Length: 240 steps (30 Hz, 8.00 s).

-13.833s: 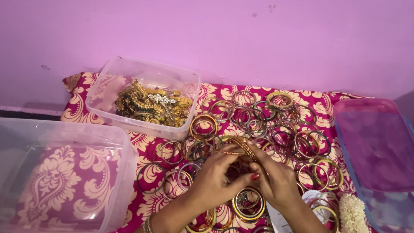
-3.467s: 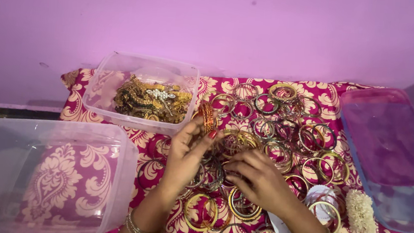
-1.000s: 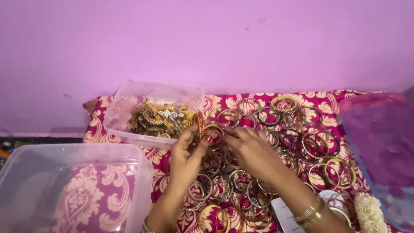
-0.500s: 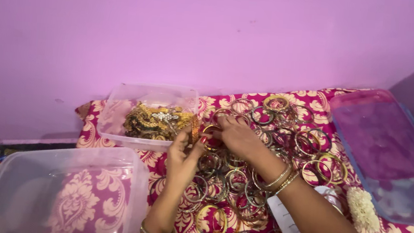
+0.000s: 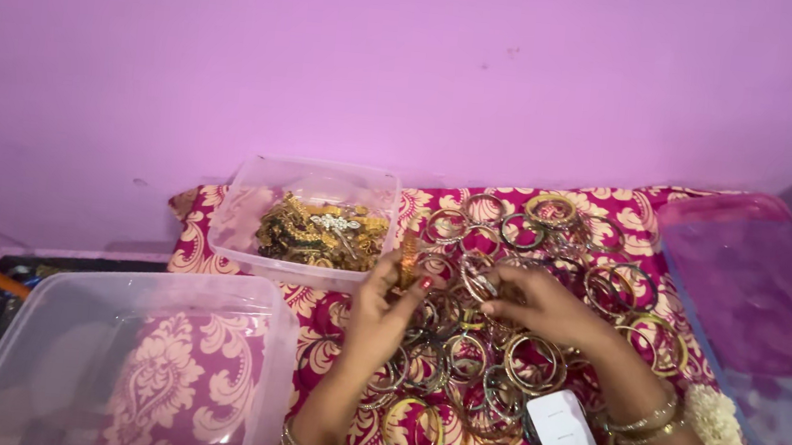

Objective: The person sits at a bed covered with many bangles and jewelry pieces. They pick up bangles one at a time, sort and stack them into groups on the cloth, and place necklace-style jewelry pieces into a plastic storage container.

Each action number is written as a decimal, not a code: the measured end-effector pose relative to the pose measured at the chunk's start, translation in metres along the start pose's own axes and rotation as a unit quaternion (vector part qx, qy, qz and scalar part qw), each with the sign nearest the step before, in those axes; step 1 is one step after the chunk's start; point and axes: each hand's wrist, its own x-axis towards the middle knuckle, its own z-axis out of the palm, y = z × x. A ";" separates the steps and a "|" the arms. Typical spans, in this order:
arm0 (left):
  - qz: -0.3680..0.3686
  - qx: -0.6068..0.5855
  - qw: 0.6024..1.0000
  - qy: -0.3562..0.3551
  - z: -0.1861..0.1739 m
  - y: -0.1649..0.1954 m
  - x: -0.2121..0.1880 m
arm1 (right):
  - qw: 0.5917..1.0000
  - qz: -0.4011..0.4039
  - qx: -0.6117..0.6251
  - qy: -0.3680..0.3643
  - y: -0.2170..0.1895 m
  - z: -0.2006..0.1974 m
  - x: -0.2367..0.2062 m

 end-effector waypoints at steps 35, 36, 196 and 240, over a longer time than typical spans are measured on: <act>-0.106 -0.070 0.990 -0.056 0.011 0.000 -0.010 | 0.974 -0.015 0.168 0.153 0.019 -0.002 -0.022; -0.093 -0.074 0.991 -0.054 0.009 0.000 -0.010 | 0.971 -0.016 0.170 0.167 0.020 -0.003 -0.023; 0.007 -0.234 0.941 -0.242 0.016 0.024 -0.027 | 0.983 -0.006 -0.134 0.122 -0.025 -0.035 -0.084; -0.104 -0.140 0.965 -0.198 0.019 0.035 -0.027 | 0.963 0.152 -0.182 -0.129 -0.041 -0.017 -0.077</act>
